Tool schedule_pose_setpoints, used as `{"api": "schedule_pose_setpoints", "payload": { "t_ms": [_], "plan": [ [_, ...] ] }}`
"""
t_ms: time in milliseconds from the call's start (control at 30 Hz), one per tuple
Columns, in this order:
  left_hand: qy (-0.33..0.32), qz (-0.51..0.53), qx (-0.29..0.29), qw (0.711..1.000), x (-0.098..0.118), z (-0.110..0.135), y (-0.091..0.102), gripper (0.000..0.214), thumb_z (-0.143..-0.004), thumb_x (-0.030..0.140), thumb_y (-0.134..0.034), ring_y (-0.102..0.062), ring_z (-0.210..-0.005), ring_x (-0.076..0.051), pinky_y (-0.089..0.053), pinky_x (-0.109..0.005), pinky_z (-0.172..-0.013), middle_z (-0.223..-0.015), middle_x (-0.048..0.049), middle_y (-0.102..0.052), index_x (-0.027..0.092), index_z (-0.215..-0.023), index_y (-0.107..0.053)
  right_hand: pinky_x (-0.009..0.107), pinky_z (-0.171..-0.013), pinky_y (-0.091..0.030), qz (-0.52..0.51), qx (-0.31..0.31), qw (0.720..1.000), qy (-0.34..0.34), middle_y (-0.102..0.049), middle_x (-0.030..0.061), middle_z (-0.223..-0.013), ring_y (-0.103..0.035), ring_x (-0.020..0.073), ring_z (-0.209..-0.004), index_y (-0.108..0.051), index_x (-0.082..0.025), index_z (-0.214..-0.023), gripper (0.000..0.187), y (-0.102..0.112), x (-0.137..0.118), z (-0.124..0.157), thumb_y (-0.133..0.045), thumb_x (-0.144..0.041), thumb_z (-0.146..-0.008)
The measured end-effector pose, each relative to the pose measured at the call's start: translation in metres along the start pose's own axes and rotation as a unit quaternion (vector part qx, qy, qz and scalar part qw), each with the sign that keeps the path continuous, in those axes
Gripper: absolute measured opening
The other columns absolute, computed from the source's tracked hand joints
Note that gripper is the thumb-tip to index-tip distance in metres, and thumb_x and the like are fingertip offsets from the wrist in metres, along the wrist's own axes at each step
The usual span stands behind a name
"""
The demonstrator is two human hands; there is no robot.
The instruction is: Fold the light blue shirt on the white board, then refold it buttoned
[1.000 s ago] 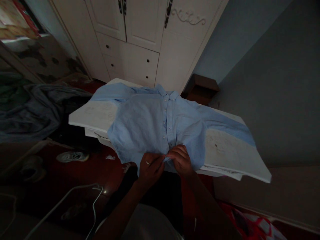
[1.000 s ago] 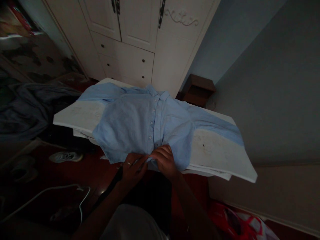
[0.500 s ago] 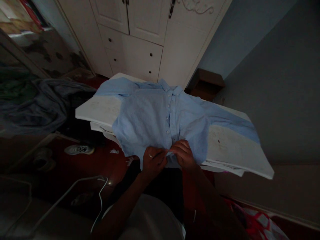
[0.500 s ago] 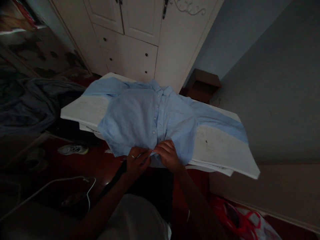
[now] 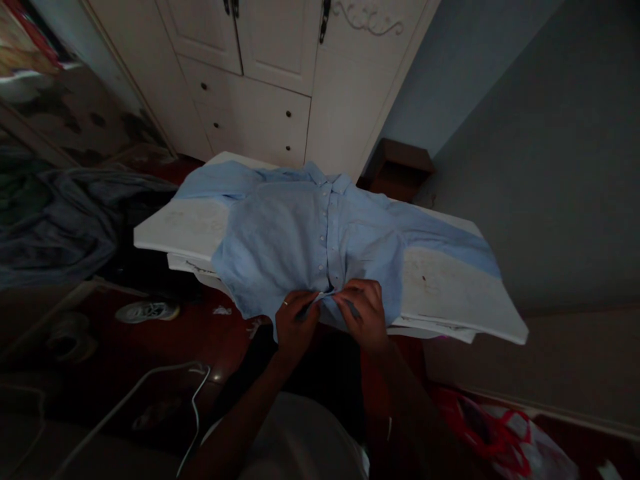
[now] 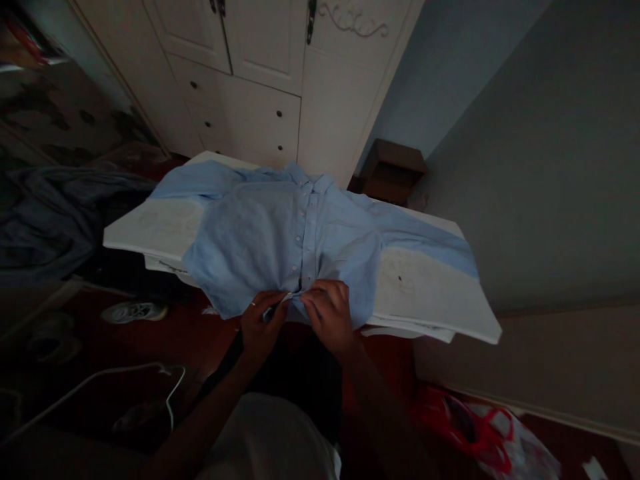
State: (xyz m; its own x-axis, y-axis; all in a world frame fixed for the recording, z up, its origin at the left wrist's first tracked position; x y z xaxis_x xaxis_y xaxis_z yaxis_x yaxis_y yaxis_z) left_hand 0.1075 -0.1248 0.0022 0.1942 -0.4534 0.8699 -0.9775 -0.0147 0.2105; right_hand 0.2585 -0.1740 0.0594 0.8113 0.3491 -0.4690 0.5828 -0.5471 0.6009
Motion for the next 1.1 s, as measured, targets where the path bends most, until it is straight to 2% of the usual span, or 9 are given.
{"api": "schedule_pose_setpoints", "payload": {
  "t_ms": [100,167,233,333,400,467,600,767,1100],
  "plan": [
    [0.0,0.017,0.007,1.0,0.002,-0.001,0.002,0.011,-0.085,0.023,-0.065,-0.066,-0.082,-0.015,-0.053,-0.028,-0.075,-0.087,-0.0024,-0.07,0.021,-0.092,-0.073,0.032,-0.075,-0.052,-0.085,-0.036,0.993,-0.07,-0.068,0.0048,-0.086,-0.063,0.0177,-0.082,-0.072,-0.024,-0.094,0.012,-0.007,0.002,0.008,-0.06,-0.024,-0.091],
    [-0.004,0.018,0.007,1.0,0.004,0.0,0.002,0.01,-0.084,0.022,-0.065,-0.066,-0.082,-0.014,-0.054,-0.027,-0.074,-0.086,-0.002,-0.07,0.021,-0.092,-0.072,0.029,-0.067,-0.053,-0.169,-0.082,0.97,-0.153,-0.071,0.0043,-0.086,-0.064,0.0158,-0.074,-0.073,-0.023,-0.097,0.015,-0.022,0.009,0.017,-0.06,-0.028,-0.091],
    [-0.019,0.013,0.007,1.0,0.006,0.001,0.002,0.01,-0.084,0.021,-0.066,-0.065,-0.081,-0.014,-0.053,-0.027,-0.073,-0.086,-0.002,-0.069,0.021,-0.092,-0.072,0.025,-0.054,-0.049,-0.253,-0.116,0.922,-0.269,-0.071,0.0033,-0.08,-0.061,0.0129,-0.059,-0.073,-0.022,-0.099,0.021,-0.039,0.02,0.03,-0.06,-0.035,-0.089],
    [-0.047,0.004,0.007,0.999,0.007,0.005,0.003,0.011,-0.084,0.021,-0.066,-0.065,-0.081,-0.014,-0.054,-0.027,-0.072,-0.086,-0.0024,-0.069,0.021,-0.094,-0.071,0.02,-0.038,-0.036,-0.356,-0.132,0.828,-0.413,-0.069,0.0016,-0.071,-0.051,0.008,-0.045,-0.074,-0.02,-0.095,0.028,-0.06,0.032,0.049,-0.062,-0.043,-0.085],
    [-0.055,-0.007,0.005,0.998,0.006,0.006,0.003,0.011,-0.085,0.022,-0.066,-0.065,-0.081,-0.014,-0.054,-0.027,-0.072,-0.087,-0.003,-0.068,0.021,-0.095,-0.071,0.018,-0.036,-0.031,-0.393,-0.125,0.788,-0.457,-0.068,0.0017,-0.072,-0.051,0.0072,-0.044,-0.074,-0.019,-0.088,0.029,-0.067,0.034,0.054,-0.067,-0.046,-0.078],
    [-0.066,-0.022,0.003,0.998,0.006,0.007,0.004,0.012,-0.085,0.022,-0.065,-0.065,-0.081,-0.014,-0.054,-0.028,-0.072,-0.088,-0.0036,-0.068,0.021,-0.096,-0.071,0.018,-0.035,-0.028,-0.41,-0.112,0.77,-0.476,-0.065,0.0007,-0.067,-0.049,0.007,-0.044,-0.074,-0.018,-0.082,0.029,-0.069,0.036,0.055,-0.072,-0.046,-0.073],
    [-0.104,-0.032,-0.01,0.994,0.011,0.008,0.004,0.015,-0.085,0.019,-0.064,-0.065,-0.082,-0.015,-0.056,-0.028,-0.072,-0.089,-0.0043,-0.067,0.021,-0.099,-0.071,0.017,-0.038,-0.026,-0.409,-0.097,0.76,-0.495,-0.055,-0.0033,-0.053,-0.044,0.0061,-0.044,-0.075,-0.018,-0.079,0.027,-0.07,0.04,0.057,-0.076,-0.041,-0.067],
    [-0.124,-0.039,-0.037,0.991,0.015,0.009,0.003,0.018,-0.085,0.017,-0.063,-0.066,-0.085,-0.016,-0.057,-0.03,-0.075,-0.092,-0.0056,-0.067,0.02,-0.101,-0.069,0.018,-0.04,-0.024,-0.394,-0.086,0.755,-0.517,-0.051,-0.005,-0.05,-0.039,0.0056,-0.044,-0.075,-0.017,-0.078,0.025,-0.069,0.042,0.058,-0.075,-0.039,-0.064],
    [-0.176,-0.105,-0.088,0.975,0.02,0.003,0.002,0.016,-0.088,0.023,-0.062,-0.067,-0.087,-0.018,-0.057,-0.033,-0.078,-0.092,-0.0072,-0.07,0.019,-0.102,-0.069,0.021,-0.05,-0.038,-0.297,-0.111,0.85,-0.42,-0.06,-0.0031,-0.058,-0.048,0.0091,-0.051,-0.072,-0.02,-0.069,0.018,-0.059,0.037,0.039,-0.063,-0.034,-0.074]
  ]
}}
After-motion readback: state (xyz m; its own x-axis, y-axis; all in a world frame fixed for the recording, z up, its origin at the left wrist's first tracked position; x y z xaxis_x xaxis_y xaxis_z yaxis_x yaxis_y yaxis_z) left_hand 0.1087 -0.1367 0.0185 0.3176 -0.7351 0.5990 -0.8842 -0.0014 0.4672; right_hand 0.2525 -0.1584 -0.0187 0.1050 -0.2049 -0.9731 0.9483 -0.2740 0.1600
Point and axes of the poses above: each hand's wrist, its own z-axis away from the middle knuckle, its own y-axis out of the back of the hand, x = y × z, the point moved 9 cm from there along -z, towards the middle knuckle
